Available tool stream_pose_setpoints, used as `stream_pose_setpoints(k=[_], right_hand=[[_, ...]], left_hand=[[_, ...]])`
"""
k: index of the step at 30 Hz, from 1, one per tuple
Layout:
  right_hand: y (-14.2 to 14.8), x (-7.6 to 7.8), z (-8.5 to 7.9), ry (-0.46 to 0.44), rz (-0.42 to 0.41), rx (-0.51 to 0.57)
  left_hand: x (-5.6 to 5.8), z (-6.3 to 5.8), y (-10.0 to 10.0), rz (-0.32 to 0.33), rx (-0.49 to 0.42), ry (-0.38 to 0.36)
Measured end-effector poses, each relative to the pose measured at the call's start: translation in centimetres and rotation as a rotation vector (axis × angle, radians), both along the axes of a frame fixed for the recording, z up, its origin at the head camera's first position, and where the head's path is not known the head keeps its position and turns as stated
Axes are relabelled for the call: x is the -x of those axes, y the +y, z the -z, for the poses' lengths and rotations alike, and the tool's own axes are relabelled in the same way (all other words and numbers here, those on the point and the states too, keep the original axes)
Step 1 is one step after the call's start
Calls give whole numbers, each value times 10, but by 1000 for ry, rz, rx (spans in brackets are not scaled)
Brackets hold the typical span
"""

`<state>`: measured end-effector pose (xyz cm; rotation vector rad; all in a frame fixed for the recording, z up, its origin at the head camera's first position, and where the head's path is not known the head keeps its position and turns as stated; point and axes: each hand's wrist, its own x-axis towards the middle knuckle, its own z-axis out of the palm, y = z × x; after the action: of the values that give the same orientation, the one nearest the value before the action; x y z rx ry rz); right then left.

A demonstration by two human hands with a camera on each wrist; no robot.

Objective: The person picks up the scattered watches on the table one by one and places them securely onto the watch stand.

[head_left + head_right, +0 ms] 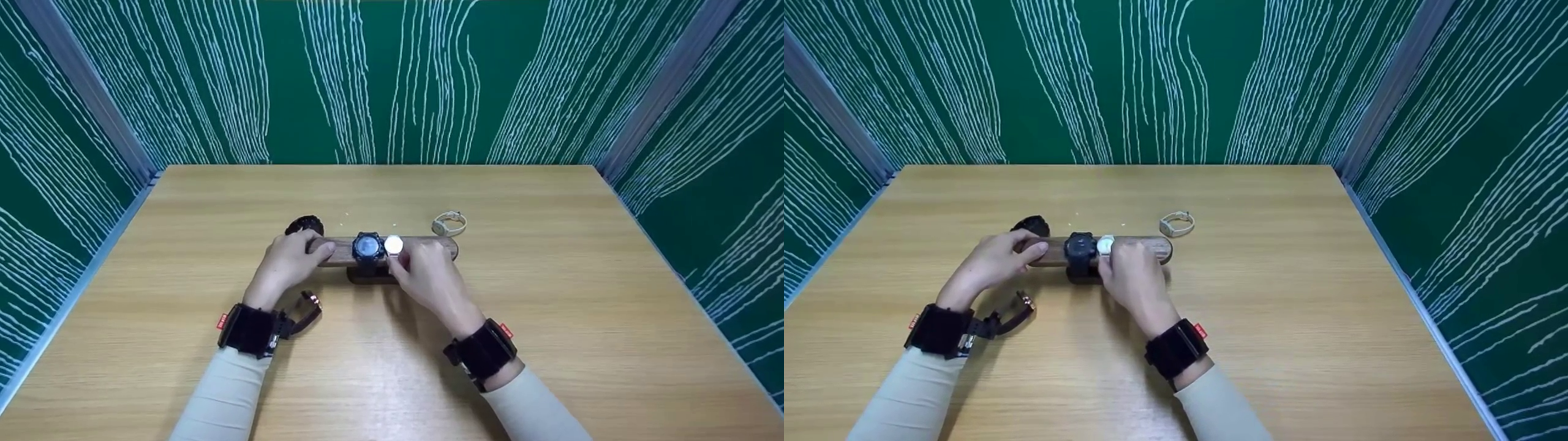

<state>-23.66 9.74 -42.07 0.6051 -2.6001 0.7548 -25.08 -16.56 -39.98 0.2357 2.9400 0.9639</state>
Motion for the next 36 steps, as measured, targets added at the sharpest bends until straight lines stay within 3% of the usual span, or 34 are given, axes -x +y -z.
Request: stream_pose_setpoints(k=[10, 16, 22, 29, 36], right_hand=[[23, -3, -24, -133, -10, 91], [46, -1, -34, -167, -20, 129], [66, 3, -34, -138, -51, 112], [77, 6, -35, -99, -95, 67], [80, 7, -34, -105, -134, 41]], left_hand=[[0, -2, 1, -3, 11, 18], [-2, -8, -3, -19, 22, 47], [-5, -19, -16, -31, 11, -23], [-8, -26, -36, 1, 54, -49], [-9, -22, -39, 51, 98, -224]])
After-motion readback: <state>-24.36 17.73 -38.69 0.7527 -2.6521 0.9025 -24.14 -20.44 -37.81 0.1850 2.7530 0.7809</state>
